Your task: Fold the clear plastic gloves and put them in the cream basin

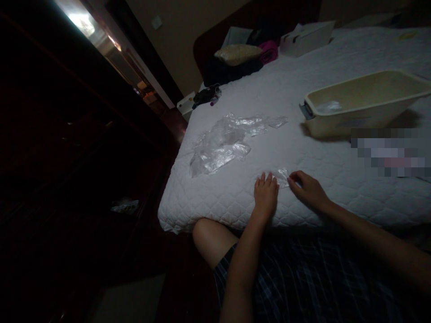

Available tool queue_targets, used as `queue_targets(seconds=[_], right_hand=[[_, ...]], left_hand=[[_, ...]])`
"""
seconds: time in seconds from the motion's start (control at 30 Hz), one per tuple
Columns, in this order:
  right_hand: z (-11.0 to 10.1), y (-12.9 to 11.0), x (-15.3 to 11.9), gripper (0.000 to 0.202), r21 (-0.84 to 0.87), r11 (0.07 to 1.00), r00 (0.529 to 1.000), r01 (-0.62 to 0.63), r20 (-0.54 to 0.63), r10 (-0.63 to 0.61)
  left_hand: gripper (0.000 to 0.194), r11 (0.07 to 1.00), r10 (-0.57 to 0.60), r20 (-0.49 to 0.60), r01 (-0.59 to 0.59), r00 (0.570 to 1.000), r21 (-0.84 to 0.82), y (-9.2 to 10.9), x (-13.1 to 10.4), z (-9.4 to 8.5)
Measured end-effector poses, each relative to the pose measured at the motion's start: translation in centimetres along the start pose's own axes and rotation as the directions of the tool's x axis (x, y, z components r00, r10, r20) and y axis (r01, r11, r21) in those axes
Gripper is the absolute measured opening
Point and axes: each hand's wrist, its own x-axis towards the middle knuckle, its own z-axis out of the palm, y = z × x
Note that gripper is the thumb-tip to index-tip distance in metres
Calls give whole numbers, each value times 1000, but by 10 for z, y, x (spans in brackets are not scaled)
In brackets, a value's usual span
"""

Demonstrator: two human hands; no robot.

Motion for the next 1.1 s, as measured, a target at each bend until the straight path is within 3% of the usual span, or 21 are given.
queue_targets(seconds=[0.07,0.13,0.2,0.27,0.37,0.47,0.63,0.87,1.1], right_hand=[[-3,3,-3,23,3,999,992,33,-118,-33],[-7,7,-6,27,-45,984,975,174,-133,-178],[-10,12,-6,33,-74,921,924,382,9,-382],[-10,17,-4,36,-48,846,840,531,165,-517],[-7,25,0,36,-34,810,790,585,250,-560],[-3,30,-1,34,-42,824,805,564,249,-539],[-2,31,-7,31,-35,878,869,478,168,-466],[-12,22,-8,27,4,953,950,303,85,-302],[-12,25,-12,27,9,938,936,348,55,-348]], left_hand=[[34,1000,-4,7,4,1000,-4,0,0,0],[34,1000,-3,8,3,1000,-4,0,-1,1],[34,1000,3,2,-3,1000,-2,-1,-1,2],[34,1000,6,-1,-6,1000,-3,-2,-1,3],[33,1000,7,-6,-7,1000,-20,-3,-2,3],[31,997,-12,-21,10,1000,-77,-4,-2,0],[30,977,-43,-6,41,999,-209,-6,-3,-11],[34,966,28,-3,-28,1000,-257,-9,-7,-13],[15,966,-8,-30,0,1000,-260,-7,-7,-4]])
